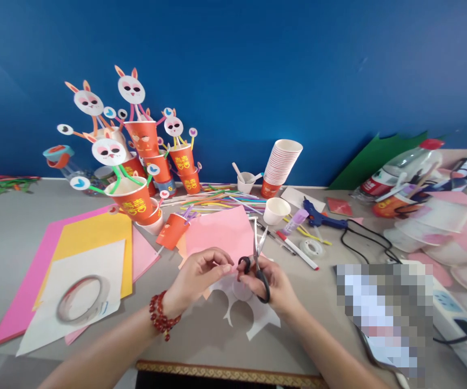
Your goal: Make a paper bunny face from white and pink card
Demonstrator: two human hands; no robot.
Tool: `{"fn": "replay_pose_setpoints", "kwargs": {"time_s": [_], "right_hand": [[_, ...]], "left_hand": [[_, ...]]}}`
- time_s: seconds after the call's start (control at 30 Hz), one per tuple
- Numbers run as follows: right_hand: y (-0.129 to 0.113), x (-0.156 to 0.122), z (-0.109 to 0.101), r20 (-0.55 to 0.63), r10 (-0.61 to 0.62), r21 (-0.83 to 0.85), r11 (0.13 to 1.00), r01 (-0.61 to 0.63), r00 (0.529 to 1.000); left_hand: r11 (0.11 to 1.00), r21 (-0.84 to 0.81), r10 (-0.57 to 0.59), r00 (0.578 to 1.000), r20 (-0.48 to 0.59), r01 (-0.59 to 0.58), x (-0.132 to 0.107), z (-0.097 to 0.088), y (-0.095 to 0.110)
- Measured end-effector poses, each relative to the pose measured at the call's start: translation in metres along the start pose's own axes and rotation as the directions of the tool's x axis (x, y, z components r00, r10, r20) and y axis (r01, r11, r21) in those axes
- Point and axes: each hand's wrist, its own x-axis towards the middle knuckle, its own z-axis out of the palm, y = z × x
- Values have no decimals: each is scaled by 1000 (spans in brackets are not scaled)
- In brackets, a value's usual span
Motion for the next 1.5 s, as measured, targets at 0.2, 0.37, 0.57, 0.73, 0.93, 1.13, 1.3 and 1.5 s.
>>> {"fn": "replay_pose_setpoints", "kwargs": {"time_s": [0.2, 0.37, 0.57, 0.73, 0.93, 1.13, 1.3, 1.5], "right_hand": [[-5, -1, 5, 4, 67, 67, 995, -67, 998], [-5, -1, 6, 11, 72, 84, 994, -73, 997], [-1, -2, 8, -95, 55, 157, 987, -40, 994], [3, -3, 11, -149, 18, 227, 974, 16, 989], [6, -4, 15, -128, -64, 237, 967, 93, 990], [-2, -3, 11, -56, -23, 208, 977, 34, 998], [0, -2, 7, -67, -26, 116, 993, 34, 997], [2, -1, 14, -123, -18, 163, 986, 38, 992]], "left_hand": [[992, 103, 66, 997, 45, -70, -1, 8, -12], [978, 176, 100, 993, 69, -111, -1, 10, -11], [999, 30, 41, 994, 103, -44, -4, 15, -12], [996, -89, 22, 995, 98, -13, -7, 21, -16], [995, -99, 28, 1000, 4, -27, -6, 27, -14], [997, -68, -28, 999, 39, 30, -5, 24, -16], [999, 35, -38, 998, 40, 36, -4, 22, -18], [998, -62, -15, 1000, 12, 16, -5, 26, -18]]}}
